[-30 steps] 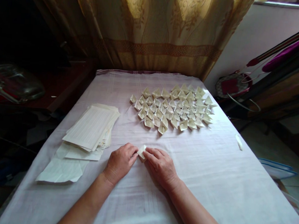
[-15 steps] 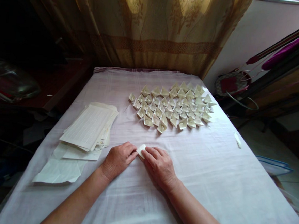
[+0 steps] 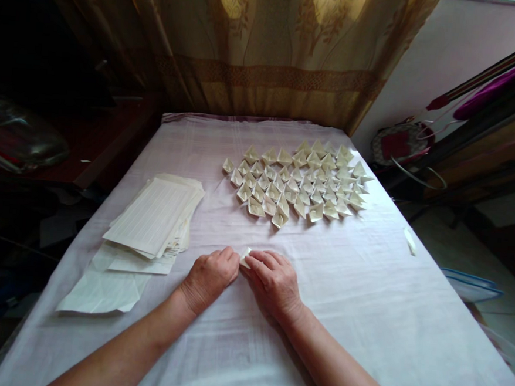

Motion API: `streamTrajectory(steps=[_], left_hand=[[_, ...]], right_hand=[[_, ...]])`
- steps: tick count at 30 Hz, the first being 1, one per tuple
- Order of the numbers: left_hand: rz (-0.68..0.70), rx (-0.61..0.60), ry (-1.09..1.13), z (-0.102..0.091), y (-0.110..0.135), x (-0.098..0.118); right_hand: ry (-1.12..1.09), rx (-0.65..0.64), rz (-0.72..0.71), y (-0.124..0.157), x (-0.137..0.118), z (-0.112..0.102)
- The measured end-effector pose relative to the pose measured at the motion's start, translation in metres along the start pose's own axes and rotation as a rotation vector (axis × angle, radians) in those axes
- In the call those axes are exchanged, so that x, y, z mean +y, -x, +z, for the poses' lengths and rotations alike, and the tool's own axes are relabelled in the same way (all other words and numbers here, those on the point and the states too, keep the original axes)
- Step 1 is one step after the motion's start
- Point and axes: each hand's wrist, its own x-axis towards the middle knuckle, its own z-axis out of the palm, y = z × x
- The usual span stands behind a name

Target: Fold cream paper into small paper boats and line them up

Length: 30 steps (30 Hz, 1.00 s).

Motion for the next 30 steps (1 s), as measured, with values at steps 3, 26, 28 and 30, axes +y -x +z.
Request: streamTrajectory(steps=[3,26,28,30], left_hand=[[0.018,-0.020,-0.019,-0.002,-0.003,0.001],[0.245,0.149,0.255,0.022,0.021,-0.035],[0.245,0.159,0.261,0.023,0.021,-0.036],[0.230,0.160,0.267,0.023,0.021,-0.035]], right_hand=[[0.005,0.002,-0.022,0.001,0.000,-0.001],[0.065,-0.267,-0.010,0.007,-0.003,-0.007],[0.060,-0.299,-0.007,0.008,-0.004,-0.009],[0.061,-0.333,-0.005,0.009,-0.004,-0.011]])
